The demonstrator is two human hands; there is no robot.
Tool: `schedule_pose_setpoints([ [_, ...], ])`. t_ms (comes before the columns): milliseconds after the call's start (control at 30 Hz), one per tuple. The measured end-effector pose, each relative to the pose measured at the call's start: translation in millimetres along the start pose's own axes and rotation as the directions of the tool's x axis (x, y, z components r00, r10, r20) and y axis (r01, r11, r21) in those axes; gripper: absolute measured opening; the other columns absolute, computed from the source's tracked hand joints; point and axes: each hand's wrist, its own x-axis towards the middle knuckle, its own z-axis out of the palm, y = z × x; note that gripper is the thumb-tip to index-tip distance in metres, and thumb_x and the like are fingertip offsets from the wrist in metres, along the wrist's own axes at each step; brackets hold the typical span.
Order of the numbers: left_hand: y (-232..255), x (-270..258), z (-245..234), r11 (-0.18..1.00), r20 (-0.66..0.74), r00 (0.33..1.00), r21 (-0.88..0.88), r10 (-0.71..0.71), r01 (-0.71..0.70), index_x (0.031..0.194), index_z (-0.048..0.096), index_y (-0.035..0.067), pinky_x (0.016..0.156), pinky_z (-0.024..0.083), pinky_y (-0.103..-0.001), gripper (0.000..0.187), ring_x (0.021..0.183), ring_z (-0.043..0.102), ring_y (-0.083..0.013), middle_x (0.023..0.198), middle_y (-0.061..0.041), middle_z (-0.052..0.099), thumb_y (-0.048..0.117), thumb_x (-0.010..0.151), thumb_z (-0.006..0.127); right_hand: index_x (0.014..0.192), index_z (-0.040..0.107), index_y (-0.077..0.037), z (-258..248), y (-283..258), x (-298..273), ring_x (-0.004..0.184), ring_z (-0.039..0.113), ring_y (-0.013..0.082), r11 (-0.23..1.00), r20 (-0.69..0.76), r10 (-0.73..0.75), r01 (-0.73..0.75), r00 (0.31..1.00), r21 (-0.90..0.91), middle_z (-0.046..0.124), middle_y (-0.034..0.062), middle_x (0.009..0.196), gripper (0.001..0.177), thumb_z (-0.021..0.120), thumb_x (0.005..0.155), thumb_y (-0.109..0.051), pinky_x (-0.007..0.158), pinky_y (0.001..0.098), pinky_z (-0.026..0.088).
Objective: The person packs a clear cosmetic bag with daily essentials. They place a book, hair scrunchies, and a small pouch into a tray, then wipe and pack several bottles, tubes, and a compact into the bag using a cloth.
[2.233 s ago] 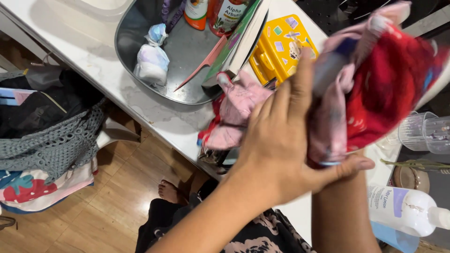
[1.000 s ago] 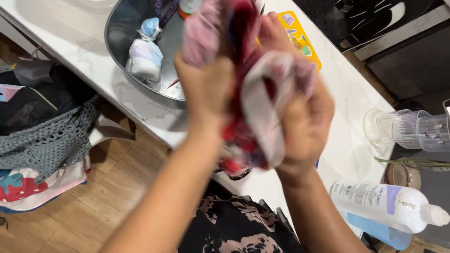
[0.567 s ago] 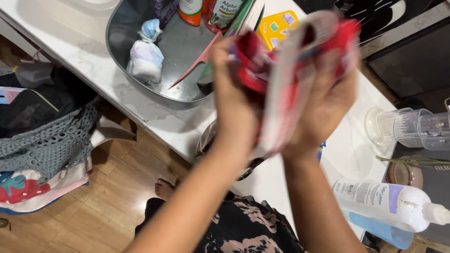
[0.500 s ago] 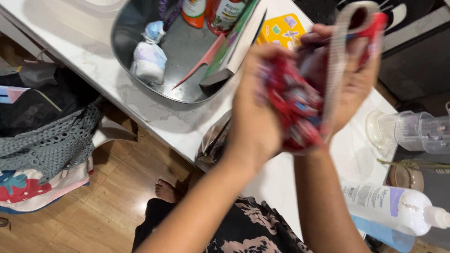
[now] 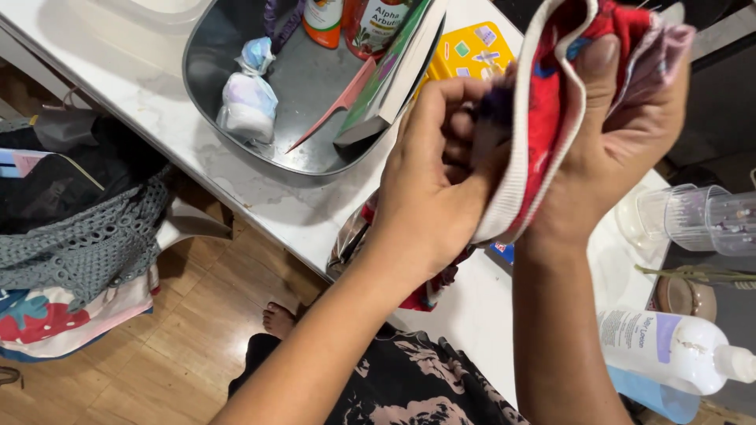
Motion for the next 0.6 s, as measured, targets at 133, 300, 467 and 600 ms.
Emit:
schedule_pose_setpoints([
  [133,-14.8,-6.4,-2.0,0.996,-0.004,0.997,-0.039,0.080,-0.080,0.126,0.053,0.006,0.082,0.058,-0.029,0.032,0.095,0.065,-0.0129,0.113,-0.004,0.068,0.011,0.101,0.071,0.118,0.055,-0.003,-6.5,3.4,-4.4,0.076,0.068,0.0175,0.963,0.002,0.189,-0.186,0.982,0.193,0.063,0.0086,0.093,0.029,0.057,0.121,-0.032,0.070,0.0350,0.059],
  [300,-19.2,-1.7,-8.8,0.991,0.065,0.997,-0.127,-0.035,0.043,0.127,0.055,0.007,0.090,0.060,-0.029,0.036,0.103,0.072,-0.0137,0.116,-0.007,0.073,0.017,0.097,0.071,0.127,0.057,-0.003,-25.1,16.9,14.3,0.082,0.065,0.0218,0.554,0.154,0.481,-0.436,0.863,0.709,0.064,0.0106,0.094,0.035,0.044,0.115,-0.033,0.077,0.0360,0.057],
  [467,-22.2,18.5,-23.2,0.549,0.117,0.940,-0.786,-0.320,0.285,0.121,0.056,0.008,0.086,0.063,-0.036,0.036,0.096,0.073,-0.0193,0.109,-0.009,0.071,0.029,0.093,0.066,0.138,0.052,-0.002,-14.3,15.1,-0.5,0.112,0.058,0.0189,0.684,0.311,0.219,-0.372,0.925,0.627,0.063,0.0113,0.122,0.044,0.050,0.116,-0.041,0.104,0.0332,0.047],
  [600,-32.6,22.8,-19.4,0.519,0.100,0.935,-0.809,-0.341,0.275,0.118,0.061,0.004,0.079,0.059,-0.032,0.031,0.089,0.070,-0.0152,0.102,-0.008,0.071,0.027,0.099,0.067,0.150,0.039,-0.007,15.1,10.8,-28.7,0.137,0.050,0.0149,0.988,0.318,0.033,-0.080,0.948,0.134,0.049,0.0091,0.150,0.045,0.058,0.118,-0.030,0.122,0.0306,0.040],
])
